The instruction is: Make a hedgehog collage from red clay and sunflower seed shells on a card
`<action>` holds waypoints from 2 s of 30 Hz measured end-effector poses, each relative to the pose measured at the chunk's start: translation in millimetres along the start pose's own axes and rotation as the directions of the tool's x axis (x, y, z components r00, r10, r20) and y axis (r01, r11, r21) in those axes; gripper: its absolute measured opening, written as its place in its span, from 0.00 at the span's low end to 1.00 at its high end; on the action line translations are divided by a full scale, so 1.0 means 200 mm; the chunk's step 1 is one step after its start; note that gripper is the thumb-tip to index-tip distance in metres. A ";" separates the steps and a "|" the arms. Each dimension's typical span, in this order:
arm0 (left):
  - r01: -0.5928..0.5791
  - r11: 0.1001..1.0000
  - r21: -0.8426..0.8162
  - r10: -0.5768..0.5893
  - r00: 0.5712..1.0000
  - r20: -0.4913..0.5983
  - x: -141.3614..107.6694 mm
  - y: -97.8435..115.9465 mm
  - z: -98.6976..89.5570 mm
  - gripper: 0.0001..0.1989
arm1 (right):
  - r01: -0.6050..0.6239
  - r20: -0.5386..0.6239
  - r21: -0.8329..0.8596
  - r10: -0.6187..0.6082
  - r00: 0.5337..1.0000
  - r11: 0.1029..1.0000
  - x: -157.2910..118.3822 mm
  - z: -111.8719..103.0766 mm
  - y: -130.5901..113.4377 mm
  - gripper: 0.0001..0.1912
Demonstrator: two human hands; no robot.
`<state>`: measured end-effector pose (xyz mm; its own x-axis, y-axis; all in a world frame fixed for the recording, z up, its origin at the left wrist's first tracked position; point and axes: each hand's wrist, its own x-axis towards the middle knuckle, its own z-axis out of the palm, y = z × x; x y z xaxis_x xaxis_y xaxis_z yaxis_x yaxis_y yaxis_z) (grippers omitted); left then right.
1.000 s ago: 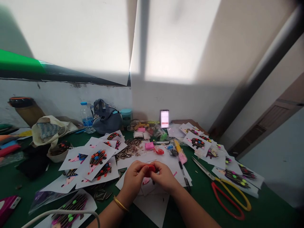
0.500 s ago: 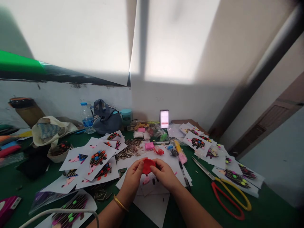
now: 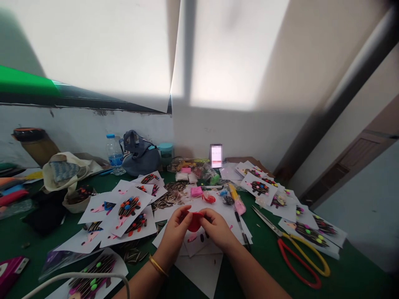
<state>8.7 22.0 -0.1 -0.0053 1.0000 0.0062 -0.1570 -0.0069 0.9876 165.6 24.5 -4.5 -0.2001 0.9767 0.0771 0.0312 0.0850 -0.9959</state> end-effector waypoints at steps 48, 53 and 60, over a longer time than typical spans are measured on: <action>0.140 0.985 -0.101 -0.138 0.990 0.028 0.00 0.01 0.01 0.19 | -0.100 0.049 0.056 0.097 0.994 0.993 0.00 0.00 -0.03 0.16; 0.084 0.995 -0.052 -0.082 0.996 0.038 -0.02 0.02 0.03 0.20 | -0.087 0.006 0.066 0.086 0.996 0.994 0.01 0.02 0.00 0.14; 0.033 0.994 0.105 -0.034 0.999 0.012 0.01 0.01 -0.01 0.14 | -0.081 0.069 0.011 0.080 0.994 0.997 0.00 0.03 0.01 0.12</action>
<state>7.3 24.2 1.9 0.0117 0.9996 -0.0256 -0.0522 0.0262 0.9983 160.2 23.9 -6.3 -0.2641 0.9645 -0.0068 0.0361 0.0029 -0.9993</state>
